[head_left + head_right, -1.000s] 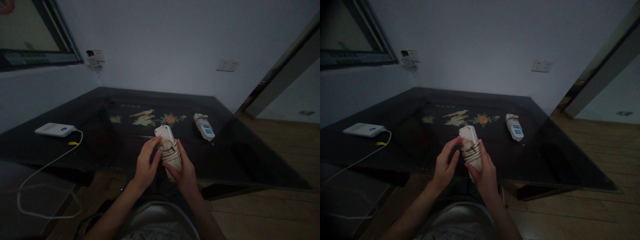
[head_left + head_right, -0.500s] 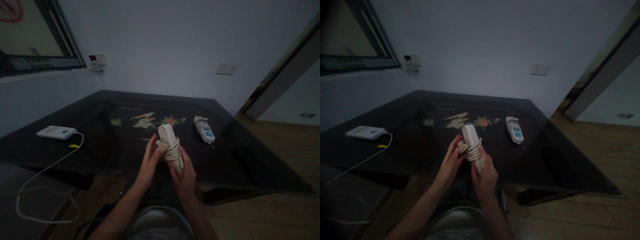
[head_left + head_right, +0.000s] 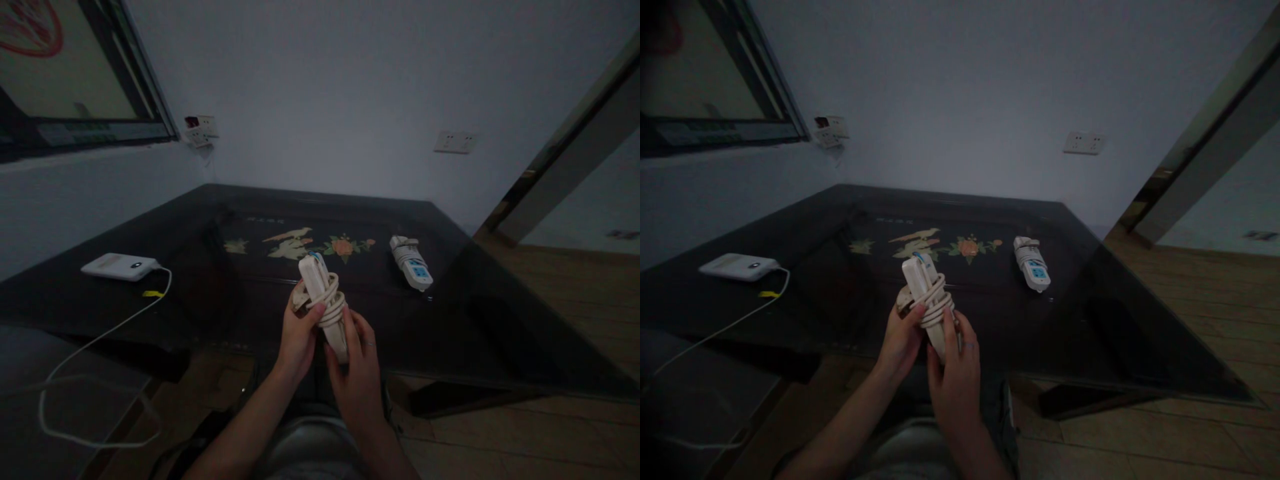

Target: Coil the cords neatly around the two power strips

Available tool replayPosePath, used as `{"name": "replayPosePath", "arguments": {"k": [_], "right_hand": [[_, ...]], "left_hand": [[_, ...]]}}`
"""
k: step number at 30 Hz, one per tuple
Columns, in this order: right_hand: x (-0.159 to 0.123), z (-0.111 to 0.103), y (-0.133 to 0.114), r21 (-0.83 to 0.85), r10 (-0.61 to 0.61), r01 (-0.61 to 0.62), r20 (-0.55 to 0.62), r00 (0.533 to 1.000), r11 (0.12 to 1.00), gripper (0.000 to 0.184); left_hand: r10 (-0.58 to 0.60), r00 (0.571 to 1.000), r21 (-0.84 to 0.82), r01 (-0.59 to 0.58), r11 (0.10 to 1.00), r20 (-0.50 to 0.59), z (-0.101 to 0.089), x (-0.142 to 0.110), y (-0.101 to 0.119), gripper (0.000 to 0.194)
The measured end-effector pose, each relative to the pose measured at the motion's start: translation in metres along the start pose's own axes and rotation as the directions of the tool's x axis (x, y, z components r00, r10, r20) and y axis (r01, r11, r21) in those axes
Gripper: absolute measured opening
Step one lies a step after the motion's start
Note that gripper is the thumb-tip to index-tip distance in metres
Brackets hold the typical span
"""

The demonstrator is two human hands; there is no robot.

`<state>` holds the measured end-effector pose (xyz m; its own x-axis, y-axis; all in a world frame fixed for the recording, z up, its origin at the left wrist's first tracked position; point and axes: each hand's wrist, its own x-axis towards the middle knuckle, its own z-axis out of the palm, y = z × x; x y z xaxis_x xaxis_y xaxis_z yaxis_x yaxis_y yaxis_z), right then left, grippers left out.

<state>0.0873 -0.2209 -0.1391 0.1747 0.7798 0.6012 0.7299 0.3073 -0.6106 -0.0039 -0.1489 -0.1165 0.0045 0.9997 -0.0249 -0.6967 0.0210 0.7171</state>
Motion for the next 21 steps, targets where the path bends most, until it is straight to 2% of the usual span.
{"name": "replayPosePath", "arguments": {"k": [2,4,6,7,9,10,12,16,21], "right_hand": [[-0.001,-0.008,0.006,0.095,0.083,-0.082,-0.012,0.996,0.992,0.062],[0.0,-0.015,0.014,0.263,0.202,-0.209,0.053,0.978,0.942,0.072],[0.002,-0.019,0.02,0.479,0.268,-0.358,0.247,0.931,0.802,0.088],[0.002,-0.019,0.022,0.563,0.258,-0.418,0.344,0.903,0.713,0.093],[0.003,-0.018,0.023,0.651,0.213,-0.465,0.43,0.877,0.6,0.097],[0.003,-0.017,0.023,0.665,0.206,-0.453,0.418,0.885,0.593,0.096],[0.003,-0.014,0.022,0.658,0.22,-0.404,0.347,0.912,0.636,0.09],[0.004,-0.011,0.021,0.582,0.244,-0.362,0.274,0.93,0.728,0.088],[0.005,-0.012,0.021,0.494,0.232,-0.35,0.285,0.93,0.796,0.092]], "left_hand": [[-0.06,0.998,-0.02,0.06,0.998,0.004,-0.004,0.001,0.001,0.054],[-0.114,0.993,-0.031,0.115,0.993,0.023,-0.006,0.001,0.002,0.055],[-0.153,0.985,-0.032,0.156,0.987,0.079,-0.006,0.0,0.003,0.059],[-0.175,0.978,-0.024,0.179,0.983,0.116,-0.006,-0.001,0.004,0.061],[-0.225,0.957,0.001,0.229,0.974,0.181,-0.005,-0.003,0.005,0.066],[-0.247,0.948,0.015,0.249,0.968,0.202,-0.005,-0.003,0.006,0.068],[-0.27,0.935,0.041,0.268,0.963,0.23,-0.005,-0.003,0.006,0.071],[-0.22,0.943,0.056,0.213,0.976,0.251,-0.007,0.001,0.007,0.08],[-0.187,0.96,0.114,0.166,0.98,0.209,-0.005,0.006,0.009,0.062]]}}
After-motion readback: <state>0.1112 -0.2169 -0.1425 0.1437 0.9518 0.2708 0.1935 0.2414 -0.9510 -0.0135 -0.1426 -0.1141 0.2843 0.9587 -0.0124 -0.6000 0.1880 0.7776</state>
